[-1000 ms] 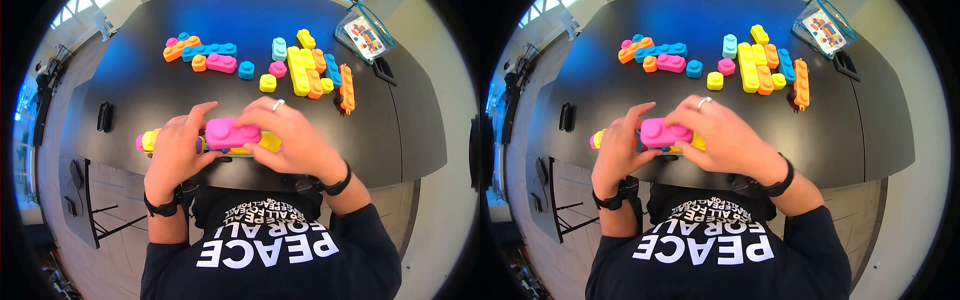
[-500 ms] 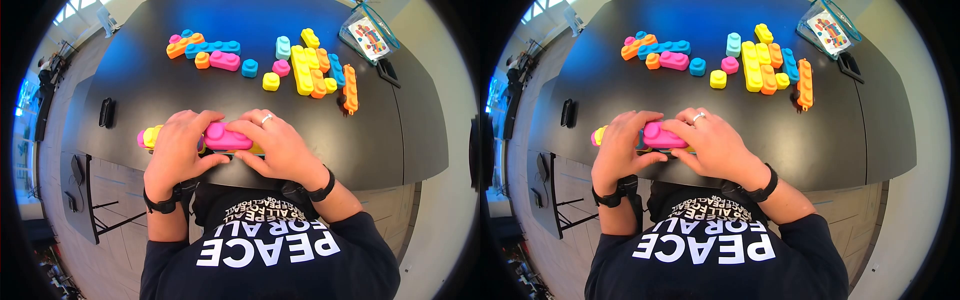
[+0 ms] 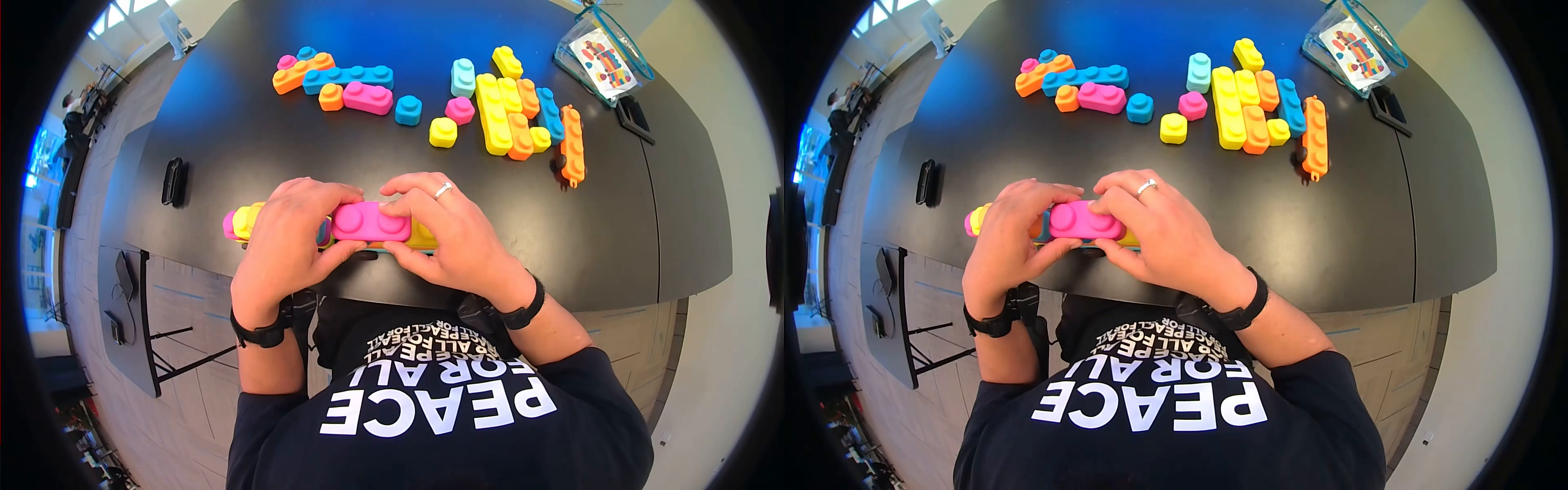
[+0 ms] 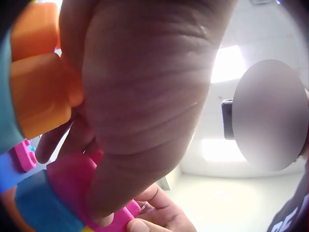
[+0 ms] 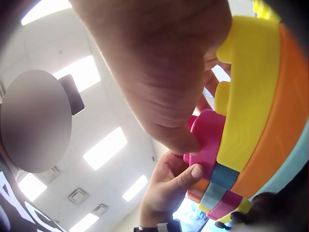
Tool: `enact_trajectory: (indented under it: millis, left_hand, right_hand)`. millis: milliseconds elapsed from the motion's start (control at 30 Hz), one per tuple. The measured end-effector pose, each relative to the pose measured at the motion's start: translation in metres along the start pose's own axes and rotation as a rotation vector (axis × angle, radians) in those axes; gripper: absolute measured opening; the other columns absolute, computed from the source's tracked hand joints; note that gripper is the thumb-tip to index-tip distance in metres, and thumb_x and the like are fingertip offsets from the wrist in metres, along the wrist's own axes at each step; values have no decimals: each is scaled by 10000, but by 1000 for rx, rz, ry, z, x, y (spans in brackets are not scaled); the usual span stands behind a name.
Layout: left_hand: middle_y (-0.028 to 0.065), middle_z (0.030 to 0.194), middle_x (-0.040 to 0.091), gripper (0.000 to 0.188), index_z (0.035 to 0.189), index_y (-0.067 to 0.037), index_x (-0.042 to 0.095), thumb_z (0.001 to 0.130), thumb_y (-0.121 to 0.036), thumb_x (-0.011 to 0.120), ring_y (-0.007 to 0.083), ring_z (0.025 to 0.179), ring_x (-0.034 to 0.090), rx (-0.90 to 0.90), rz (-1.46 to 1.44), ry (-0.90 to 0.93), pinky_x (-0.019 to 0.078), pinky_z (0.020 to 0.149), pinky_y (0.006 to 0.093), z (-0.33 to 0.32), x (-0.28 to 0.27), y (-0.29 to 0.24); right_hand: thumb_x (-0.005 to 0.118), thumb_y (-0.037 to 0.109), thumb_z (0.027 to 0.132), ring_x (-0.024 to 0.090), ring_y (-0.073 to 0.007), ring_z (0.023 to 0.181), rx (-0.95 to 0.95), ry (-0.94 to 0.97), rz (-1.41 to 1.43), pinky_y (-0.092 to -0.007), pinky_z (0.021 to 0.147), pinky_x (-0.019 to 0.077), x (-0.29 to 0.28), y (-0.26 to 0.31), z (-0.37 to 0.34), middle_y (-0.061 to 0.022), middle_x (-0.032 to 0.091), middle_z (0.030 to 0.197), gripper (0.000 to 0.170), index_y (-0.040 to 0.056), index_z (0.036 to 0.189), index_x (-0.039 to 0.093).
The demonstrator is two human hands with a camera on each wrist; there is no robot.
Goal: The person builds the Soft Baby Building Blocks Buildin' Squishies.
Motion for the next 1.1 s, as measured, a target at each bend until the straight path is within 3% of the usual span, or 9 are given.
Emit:
enact_trajectory:
  millis: [300, 400, 500, 633, 733, 867, 900, 1033, 1100]
  left_hand:
    - [133, 1082, 808, 565, 1256, -83, 814, 761, -243, 1034, 403, 1045, 734, -5, 74, 29, 563, 1026, 517, 3, 0, -6]
    - [133, 1096, 809, 575, 1253, -93, 816, 740, -219, 1044, 411, 1102, 739, -24, 89, 31, 558, 1052, 534, 3, -1, -10]
    - [128, 1095, 805, 564, 1247, -102, 816, 737, -188, 1041, 406, 1105, 735, -41, 113, 38, 558, 1057, 528, 2, 1, -8]
    - [119, 1081, 800, 548, 1239, -107, 818, 736, -155, 1030, 402, 1101, 732, -41, 121, 17, 561, 1061, 527, 1, 1, -8]
    - [113, 1077, 798, 539, 1232, -109, 817, 735, -143, 1024, 398, 1097, 732, -34, 123, 5, 562, 1066, 529, 0, 0, -8]
    - [107, 1091, 804, 537, 1228, -108, 815, 734, -143, 1023, 392, 1100, 733, -34, 128, 3, 562, 1074, 529, 0, 0, -10]
    - [105, 1097, 806, 537, 1229, -108, 814, 735, -143, 1023, 391, 1101, 734, -36, 129, 4, 561, 1076, 528, 0, 0, -9]
    - [103, 1124, 818, 537, 1235, -110, 817, 740, -148, 1023, 388, 1125, 738, -29, 142, 6, 557, 1090, 529, -1, 2, -7]
    - [101, 1136, 822, 538, 1240, -112, 819, 743, -149, 1022, 387, 1140, 740, -41, 145, 14, 555, 1097, 530, 0, 1, -8]
  right_hand:
    - [948, 328, 996, 707, -389, 1349, 39, 98, 99, -506, 1173, 560, -47, -31, 37, -180, 725, 1418, 585, 65, 1460, 710]
    - [948, 342, 997, 699, -390, 1384, 255, 136, 75, -503, 1186, 559, -63, -88, 61, -165, 740, 1457, 636, 109, 1541, 714]
    - [924, 307, 1011, 638, -394, 1477, 43, 256, -97, -498, 1238, 522, -40, -134, 87, -136, 690, 1609, 660, 130, 1603, 691]
    - [916, 355, 1015, 546, -476, 1571, 105, 404, -314, -548, 1302, 477, 7, -179, 105, -248, 614, 1682, 687, 219, 1648, 689]
    - [921, 378, 1011, 542, -489, 1577, 169, 524, -404, -565, 1313, 463, 34, -197, 117, -258, 616, 1681, 717, 236, 1671, 678]
    - [924, 384, 1016, 566, -472, 1548, 228, 585, -316, -568, 1316, 462, 51, -207, 130, -223, 672, 1623, 635, 230, 1606, 749]
    - [927, 261, 1002, 661, -427, 1428, 155, 447, -282, -528, 1242, 528, 45, -199, 132, -183, 763, 1472, 457, 186, 1445, 844]
    - [892, 33, 934, 780, -374, 1124, -7, 144, -154, -471, 1034, 626, 12, -185, 141, -147, 831, 1203, 205, 87, 1130, 871]
    - [861, 28, 981, 794, -344, 1133, -71, 75, -114, -449, 1031, 640, -18, -157, 135, -152, 823, 1237, 187, 79, 1161, 857]
Point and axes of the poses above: each hand's wrist, its own z-axis towards the middle knuckle, its own x-axis out of the palm, y = z × x, the point moved 8 cm from there along z, towards the middle knuckle
